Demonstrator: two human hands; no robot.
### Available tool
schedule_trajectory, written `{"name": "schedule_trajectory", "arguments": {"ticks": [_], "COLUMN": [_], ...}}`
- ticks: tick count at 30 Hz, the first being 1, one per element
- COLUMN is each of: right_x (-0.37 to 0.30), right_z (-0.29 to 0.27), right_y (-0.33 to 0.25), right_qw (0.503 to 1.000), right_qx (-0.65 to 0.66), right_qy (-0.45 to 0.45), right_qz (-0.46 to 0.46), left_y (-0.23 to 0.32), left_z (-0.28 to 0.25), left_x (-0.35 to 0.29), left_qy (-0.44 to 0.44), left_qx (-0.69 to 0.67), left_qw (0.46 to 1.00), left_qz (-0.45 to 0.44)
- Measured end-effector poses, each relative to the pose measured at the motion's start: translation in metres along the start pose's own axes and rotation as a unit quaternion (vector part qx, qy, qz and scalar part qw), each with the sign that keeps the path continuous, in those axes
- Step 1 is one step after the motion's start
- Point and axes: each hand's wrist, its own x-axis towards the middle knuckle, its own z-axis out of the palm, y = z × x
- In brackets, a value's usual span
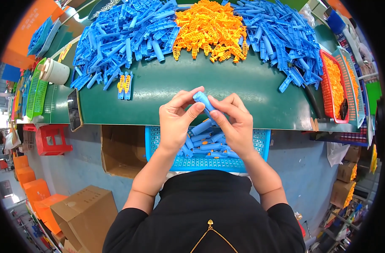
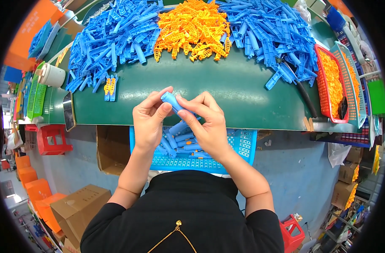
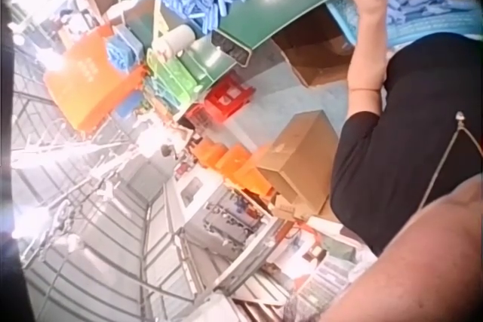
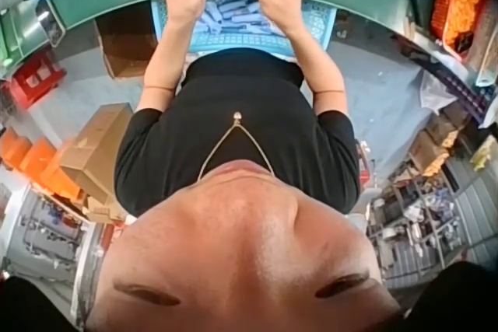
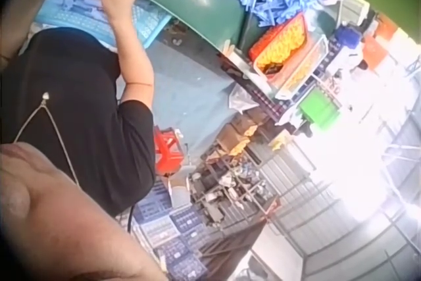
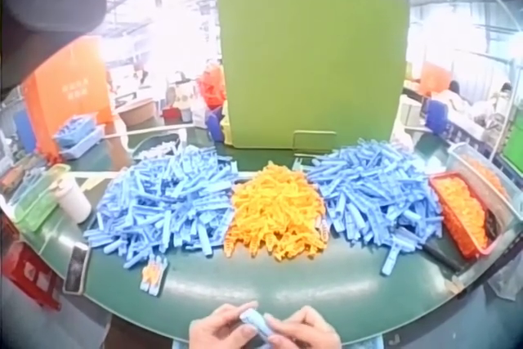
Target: Assemble toy components by applying stickers to plastic tubes and organizing them.
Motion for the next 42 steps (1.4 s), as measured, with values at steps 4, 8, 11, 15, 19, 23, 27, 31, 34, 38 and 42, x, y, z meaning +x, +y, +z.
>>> {"name": "schedule_trajectory", "arguments": {"ticks": [4,8,11,15,19,23,27,31,34,38,42], "right_x": [0.007,0.006,0.0,0.003,0.011,0.006,0.006,0.004,0.003,0.004,0.01], "right_z": [-0.007,0.001,0.001,-0.005,-0.02,-0.016,-0.024,-0.013,-0.009,-0.011,-0.025], "right_y": [-0.011,-0.021,-0.015,-0.019,-0.015,-0.015,-0.002,-0.003,0.0,0.001,-0.001], "right_qw": [0.996,0.984,0.977,0.979,0.963,0.982,0.951,0.967,0.966,0.978,0.986], "right_qx": [-0.06,-0.169,-0.185,-0.177,-0.217,0.156,0.233,0.202,0.21,0.16,0.102], "right_qy": [-0.061,-0.003,0.048,0.012,-0.056,0.051,0.028,0.006,0.013,0.016,-0.046], "right_qz": [0.04,-0.058,-0.092,-0.101,-0.153,0.096,0.201,0.156,0.153,0.133,0.127], "left_y": [-0.003,-0.006,-0.009,-0.018,0.012,0.027,0.023,0.007,0.003,0.0,0.004], "left_z": [-0.011,-0.007,-0.003,-0.007,-0.021,-0.014,-0.007,-0.01,-0.01,-0.007,-0.004], "left_x": [0.002,0.0,-0.003,-0.003,0.007,0.002,0.014,0.019,0.018,0.02,0.011], "left_qy": [-0.033,0.007,-0.002,0.002,-0.111,-0.095,-0.122,-0.146,-0.146,-0.144,-0.164], "left_qx": [-0.101,-0.218,-0.214,-0.194,0.135,0.404,0.51,0.569,0.59,0.574,0.371], "left_qw": [0.991,0.97,0.974,0.981,0.974,0.849,0.747,0.685,0.661,0.688,0.903], "left_qz": [-0.082,-0.102,-0.072,-0.012,0.144,0.327,0.409,0.431,0.44,0.421,0.142]}}
